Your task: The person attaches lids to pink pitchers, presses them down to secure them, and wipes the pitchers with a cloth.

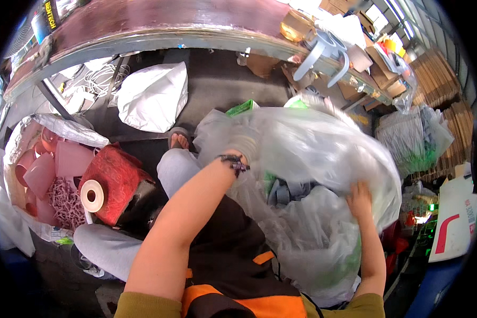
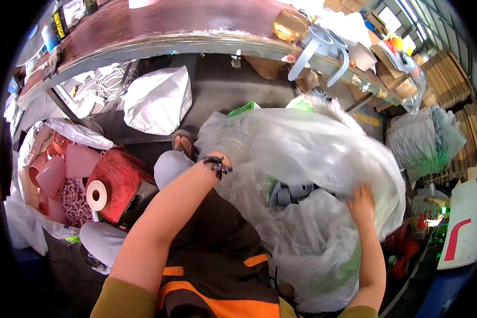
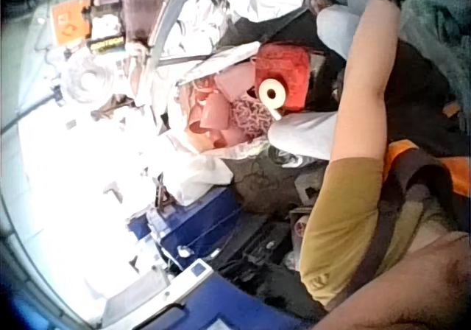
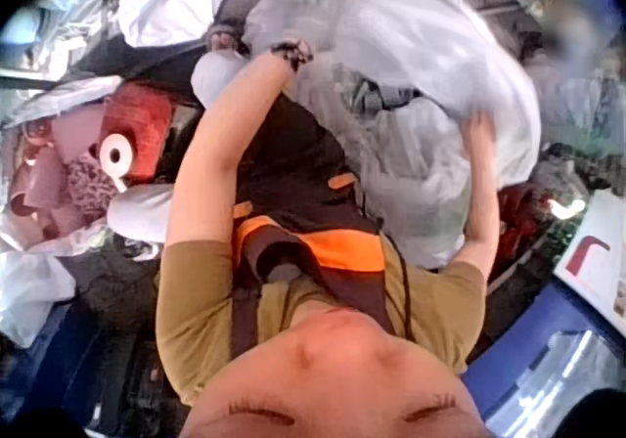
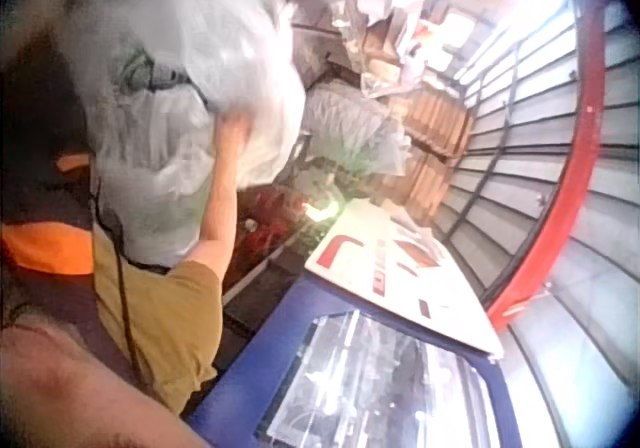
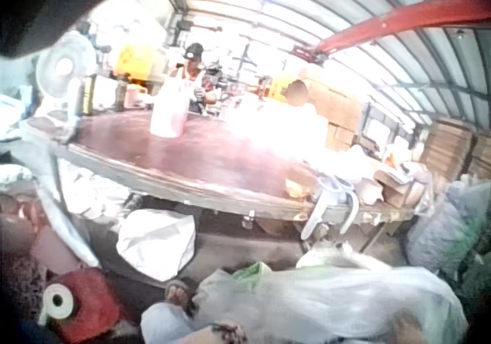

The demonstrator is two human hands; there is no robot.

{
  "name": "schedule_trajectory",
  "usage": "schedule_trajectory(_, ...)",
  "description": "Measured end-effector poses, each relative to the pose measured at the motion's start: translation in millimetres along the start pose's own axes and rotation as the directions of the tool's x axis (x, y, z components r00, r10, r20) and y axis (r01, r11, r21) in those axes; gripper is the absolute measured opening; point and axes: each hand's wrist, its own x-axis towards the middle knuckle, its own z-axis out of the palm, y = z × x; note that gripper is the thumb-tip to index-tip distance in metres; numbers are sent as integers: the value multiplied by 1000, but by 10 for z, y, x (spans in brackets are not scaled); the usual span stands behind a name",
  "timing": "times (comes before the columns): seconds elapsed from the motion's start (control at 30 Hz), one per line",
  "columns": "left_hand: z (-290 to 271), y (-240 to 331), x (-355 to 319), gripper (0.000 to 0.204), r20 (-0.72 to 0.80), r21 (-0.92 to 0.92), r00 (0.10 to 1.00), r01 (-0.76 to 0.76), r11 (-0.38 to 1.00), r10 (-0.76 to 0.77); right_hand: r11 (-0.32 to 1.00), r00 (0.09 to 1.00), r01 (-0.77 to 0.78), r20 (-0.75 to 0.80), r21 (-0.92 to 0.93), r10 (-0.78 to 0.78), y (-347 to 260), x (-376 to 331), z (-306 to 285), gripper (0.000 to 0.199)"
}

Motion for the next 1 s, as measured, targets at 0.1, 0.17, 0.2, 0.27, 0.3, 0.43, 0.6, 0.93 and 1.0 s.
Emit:
schedule_trajectory(0.1,-433,-171,174,64,148,58,989,17,998,-26,977,751,-148,627,-151,210,767,-526,665,34)
schedule_trajectory(0.17,-427,-205,205,64,346,-36,937,64,997,-47,966,716,-164,650,-199,255,227,-138,239,33)
schedule_trajectory(0.2,-421,-163,203,63,442,-63,896,75,995,-40,963,712,-143,652,-227,259,-159,119,-81,34)
schedule_trajectory(0.27,-303,-19,118,61,431,-111,902,62,992,-8,998,808,-57,587,-12,53,-861,464,-539,37)
schedule_trajectory(0.3,-213,45,14,58,317,-115,949,36,993,2,973,860,71,480,218,-171,-1189,581,-674,40)
schedule_trajectory(0.43,-463,182,-385,50,187,-352,973,-62,934,135,900,768,422,486,107,-418,-1680,1022,-256,63)
schedule_trajectory(0.6,-821,-421,-927,38,410,-459,905,95,883,116,985,982,158,111,-65,-151,-1506,2548,627,66)
schedule_trajectory(0.93,-1017,-370,-1369,33,372,-699,928,285,656,-7,968,926,235,284,86,-249,-2382,2679,434,39)
schedule_trajectory(1.0,-1092,-347,-1396,33,343,-686,939,250,683,2,907,892,332,227,257,-391,-2694,2412,-66,37)
